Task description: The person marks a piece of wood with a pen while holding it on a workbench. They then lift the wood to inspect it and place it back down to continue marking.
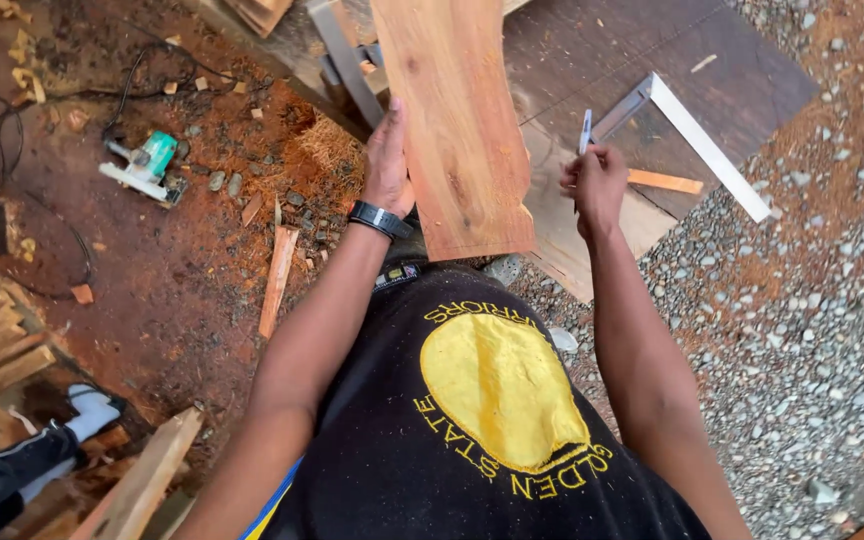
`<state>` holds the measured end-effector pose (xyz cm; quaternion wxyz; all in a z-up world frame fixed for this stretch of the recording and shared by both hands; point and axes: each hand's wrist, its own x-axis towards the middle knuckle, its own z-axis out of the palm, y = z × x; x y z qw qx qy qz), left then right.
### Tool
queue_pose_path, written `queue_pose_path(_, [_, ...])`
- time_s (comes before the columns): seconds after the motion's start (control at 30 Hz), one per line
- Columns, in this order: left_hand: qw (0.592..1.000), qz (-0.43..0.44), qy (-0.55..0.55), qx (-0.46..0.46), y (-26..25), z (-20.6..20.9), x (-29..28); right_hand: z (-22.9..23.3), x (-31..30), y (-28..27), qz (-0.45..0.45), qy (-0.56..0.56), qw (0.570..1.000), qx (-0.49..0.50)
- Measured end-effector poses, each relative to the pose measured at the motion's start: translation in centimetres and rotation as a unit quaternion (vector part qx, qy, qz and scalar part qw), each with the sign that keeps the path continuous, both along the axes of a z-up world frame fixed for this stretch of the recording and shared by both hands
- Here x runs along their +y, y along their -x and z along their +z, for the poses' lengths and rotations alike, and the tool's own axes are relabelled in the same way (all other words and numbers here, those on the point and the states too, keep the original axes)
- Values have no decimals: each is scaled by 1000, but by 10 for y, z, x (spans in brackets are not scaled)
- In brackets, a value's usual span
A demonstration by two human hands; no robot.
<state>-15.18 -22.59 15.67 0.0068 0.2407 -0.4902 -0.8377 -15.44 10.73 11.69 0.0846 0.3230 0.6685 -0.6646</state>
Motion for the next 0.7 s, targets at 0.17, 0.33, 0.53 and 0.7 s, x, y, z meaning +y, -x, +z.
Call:
queue_pose_path(0.17, [1000, 4, -22, -16, -17, 14, 36, 18, -6, -55, 98, 82, 988, 85])
queue_pose_path(0.33, [997, -42, -69, 0, -33, -58, 85, 44, 3, -96, 115, 5, 986, 120])
queue_pose_path(0.53, [972, -224, 55, -33, -74, -84, 140, 47, 30, -145, 33, -45, 993, 105])
queue_pose_path(0.7, [816, -539, 206, -18, -118, -133, 108, 13, 53, -151, -99, -59, 983, 141])
